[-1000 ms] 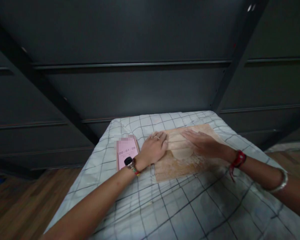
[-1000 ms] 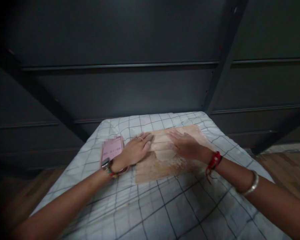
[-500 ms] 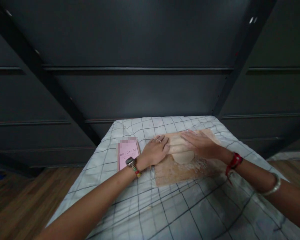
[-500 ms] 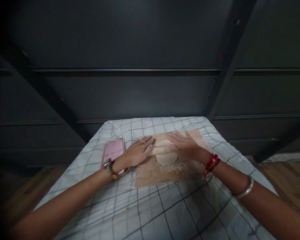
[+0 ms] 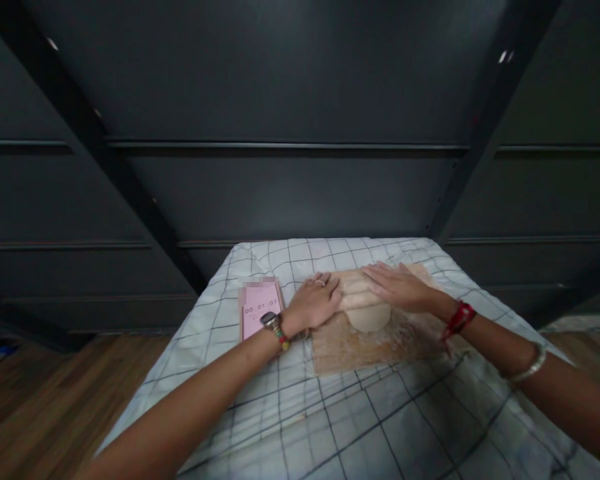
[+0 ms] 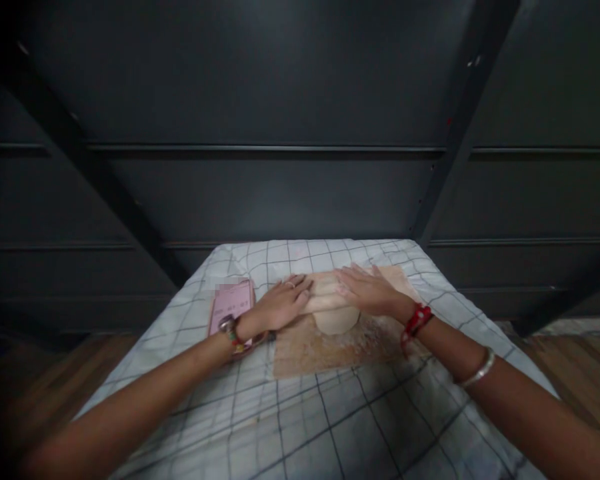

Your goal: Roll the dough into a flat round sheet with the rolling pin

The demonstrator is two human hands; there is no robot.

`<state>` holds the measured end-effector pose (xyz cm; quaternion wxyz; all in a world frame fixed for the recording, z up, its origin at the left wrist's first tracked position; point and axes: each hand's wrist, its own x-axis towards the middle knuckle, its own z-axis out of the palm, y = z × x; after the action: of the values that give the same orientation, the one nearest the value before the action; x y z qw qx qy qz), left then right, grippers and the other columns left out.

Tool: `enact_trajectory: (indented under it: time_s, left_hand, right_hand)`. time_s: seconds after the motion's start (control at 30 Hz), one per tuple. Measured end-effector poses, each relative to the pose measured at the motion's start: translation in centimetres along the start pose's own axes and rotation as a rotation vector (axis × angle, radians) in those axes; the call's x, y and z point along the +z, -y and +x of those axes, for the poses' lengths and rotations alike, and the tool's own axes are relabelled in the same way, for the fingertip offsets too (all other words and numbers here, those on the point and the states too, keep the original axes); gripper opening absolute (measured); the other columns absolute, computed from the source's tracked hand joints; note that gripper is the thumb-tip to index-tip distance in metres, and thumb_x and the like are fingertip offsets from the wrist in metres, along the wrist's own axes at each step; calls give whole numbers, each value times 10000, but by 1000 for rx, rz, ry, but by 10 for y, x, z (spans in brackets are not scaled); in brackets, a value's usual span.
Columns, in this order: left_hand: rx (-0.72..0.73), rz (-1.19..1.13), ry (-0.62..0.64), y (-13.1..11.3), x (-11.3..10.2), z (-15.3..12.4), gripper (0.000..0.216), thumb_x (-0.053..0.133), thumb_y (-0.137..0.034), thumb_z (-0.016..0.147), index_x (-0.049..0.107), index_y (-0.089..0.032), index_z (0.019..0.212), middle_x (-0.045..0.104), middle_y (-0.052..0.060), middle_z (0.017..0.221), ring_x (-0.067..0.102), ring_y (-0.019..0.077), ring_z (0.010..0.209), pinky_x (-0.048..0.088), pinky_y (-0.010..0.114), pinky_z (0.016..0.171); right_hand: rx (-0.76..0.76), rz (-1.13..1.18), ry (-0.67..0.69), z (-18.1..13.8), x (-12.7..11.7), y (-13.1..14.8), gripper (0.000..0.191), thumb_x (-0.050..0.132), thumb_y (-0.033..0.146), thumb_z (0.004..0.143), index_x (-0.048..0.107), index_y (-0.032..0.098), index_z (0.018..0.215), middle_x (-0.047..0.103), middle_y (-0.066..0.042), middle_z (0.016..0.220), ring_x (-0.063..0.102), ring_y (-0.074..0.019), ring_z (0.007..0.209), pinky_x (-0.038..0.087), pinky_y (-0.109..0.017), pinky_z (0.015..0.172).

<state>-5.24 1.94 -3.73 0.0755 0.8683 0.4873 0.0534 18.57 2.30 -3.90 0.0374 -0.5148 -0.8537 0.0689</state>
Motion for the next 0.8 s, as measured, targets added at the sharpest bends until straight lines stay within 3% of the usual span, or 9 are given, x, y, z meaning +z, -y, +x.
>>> enact_trajectory:
  time_s: [0.1,0.3,0.43,0.57,0.8]
  left_hand:
    - [-37,2,11,2,0,2,541,201,-418,970,405,-153,1395,347,126,1482,271,278,1377,236,443,1091]
    - [-154,-13,-32,13,-25,36,495,268,-385,951,468,-132,1327,419,166,1425,246,332,1378,222,518,1071]
    - [-122,-13,-15,5,-8,10,525,272,-447,943,493,-145,1311,424,158,1424,305,319,1354,259,492,1069]
    - [23,36,-77,2,8,-7,548,186,-439,970,437,-172,1377,343,125,1484,264,287,1378,218,473,1100]
    - [-198,56,-81,19,-18,44,451,264,-302,951,535,-130,1268,417,139,1434,269,313,1368,183,522,1094]
  right_hand:
    - [12,3,-6,5,1,-1,643,132,584,930,285,272,1472,276,-37,1523,178,-286,1410,172,-630,1094]
    - [263,76,9,57,-9,-8,653,90,572,931,209,266,1496,213,-50,1539,156,-300,1411,193,-650,1072]
    - [119,17,7,26,0,-3,642,159,584,926,269,278,1480,279,-50,1518,176,-303,1406,186,-639,1085]
    - [4,-23,-19,4,7,-1,621,175,580,928,258,305,1478,284,-14,1521,170,-291,1410,162,-650,1089]
    - [215,80,-22,52,-4,-7,668,121,574,931,264,225,1483,254,-69,1529,206,-280,1403,251,-551,1103]
